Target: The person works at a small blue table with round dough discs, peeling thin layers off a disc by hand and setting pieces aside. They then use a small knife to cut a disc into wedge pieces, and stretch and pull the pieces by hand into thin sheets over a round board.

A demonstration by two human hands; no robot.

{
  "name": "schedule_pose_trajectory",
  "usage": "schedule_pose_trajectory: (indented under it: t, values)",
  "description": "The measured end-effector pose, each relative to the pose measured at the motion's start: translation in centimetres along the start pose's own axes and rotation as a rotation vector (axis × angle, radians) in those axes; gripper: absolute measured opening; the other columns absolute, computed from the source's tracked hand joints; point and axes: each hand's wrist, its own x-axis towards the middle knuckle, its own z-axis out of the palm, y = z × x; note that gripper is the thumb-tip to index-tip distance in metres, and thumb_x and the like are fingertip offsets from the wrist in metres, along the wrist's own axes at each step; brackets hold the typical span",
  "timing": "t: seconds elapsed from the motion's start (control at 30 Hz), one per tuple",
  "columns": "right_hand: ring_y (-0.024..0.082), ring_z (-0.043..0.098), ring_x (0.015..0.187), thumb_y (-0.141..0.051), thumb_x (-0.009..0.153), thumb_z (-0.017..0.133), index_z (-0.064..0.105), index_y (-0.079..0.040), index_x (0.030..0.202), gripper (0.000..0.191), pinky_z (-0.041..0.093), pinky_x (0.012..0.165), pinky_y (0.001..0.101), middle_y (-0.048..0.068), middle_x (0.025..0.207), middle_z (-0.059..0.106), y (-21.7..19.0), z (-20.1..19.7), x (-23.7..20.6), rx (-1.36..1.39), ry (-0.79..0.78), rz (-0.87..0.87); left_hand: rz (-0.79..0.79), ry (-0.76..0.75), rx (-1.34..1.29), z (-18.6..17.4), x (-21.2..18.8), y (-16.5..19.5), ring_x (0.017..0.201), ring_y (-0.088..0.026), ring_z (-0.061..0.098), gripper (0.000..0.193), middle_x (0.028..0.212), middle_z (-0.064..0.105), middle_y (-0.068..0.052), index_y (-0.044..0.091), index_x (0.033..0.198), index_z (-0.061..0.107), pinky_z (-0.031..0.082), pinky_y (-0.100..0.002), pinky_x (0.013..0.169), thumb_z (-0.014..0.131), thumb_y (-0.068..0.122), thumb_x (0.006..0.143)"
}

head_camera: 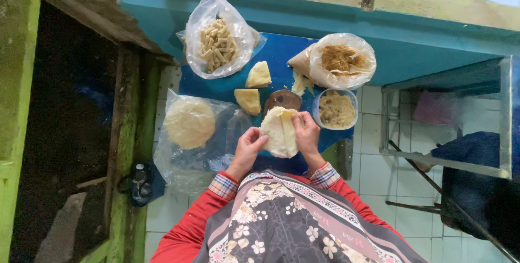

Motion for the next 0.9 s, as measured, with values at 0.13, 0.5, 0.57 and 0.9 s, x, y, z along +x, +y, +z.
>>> schedule_pose_trajectory:
  t: [0.13, 0.5, 0.57, 0.9]
  values:
    - [0.006, 0.059, 0.076, -0.029, 0.099, 0.071, 0.07, -0.006, 0.099, 0.023, 0.051, 0.07, 0.0283, 0.004, 0.081, 0.071, 0.9, -1.4, 0.8, -0.008, 0.037, -0.03, -0.048, 0.048, 0.0, -1.6, -1.0, 1.9, 0.086, -0.006, 0.066, 0.015, 0.098, 0.071, 0.002, 0.006, 0.108, 0.065, 0.054, -0.024, 0.075, 0.069, 0.014, 0.096]
    - [0.004, 0.055, 0.079, -0.026, 0.105, 0.067, 0.069, -0.005, 0.099, 0.022, 0.049, 0.07, 0.0246, -0.002, 0.085, 0.065, 1.5, -2.8, 2.6, 0.156, -0.101, -0.05, -0.14, -0.003, 0.188, -11.4, -2.3, 6.0, 0.087, -0.009, 0.064, 0.019, 0.1, 0.072, -0.001, 0.005, 0.112, 0.07, 0.051, -0.027, 0.075, 0.069, 0.015, 0.096]
    - [0.003, 0.057, 0.079, -0.026, 0.107, 0.064, 0.068, -0.005, 0.102, 0.022, 0.05, 0.07, 0.0236, -0.003, 0.088, 0.066, 1.3, -2.6, 2.6, 0.353, -0.196, 0.073, -0.132, 0.173, 0.694, -12.2, -2.1, 6.8, 0.085, -0.015, 0.069, 0.021, 0.096, 0.074, -0.006, 0.004, 0.11, 0.071, 0.054, -0.032, 0.077, 0.069, 0.015, 0.093]
    - [0.017, 0.074, 0.092, -0.027, 0.1, 0.05, 0.067, -0.006, 0.122, 0.034, 0.06, 0.079, 0.0313, 0.007, 0.109, 0.075, -3.2, -3.9, 0.2, 0.987, -0.575, 0.656, 0.337, 0.12, 0.482, 0.3, 0.2, 2.7, 0.11, -0.021, 0.065, 0.041, 0.123, 0.068, -0.008, 0.006, 0.13, 0.061, 0.053, -0.04, 0.092, 0.07, 0.026, 0.096]
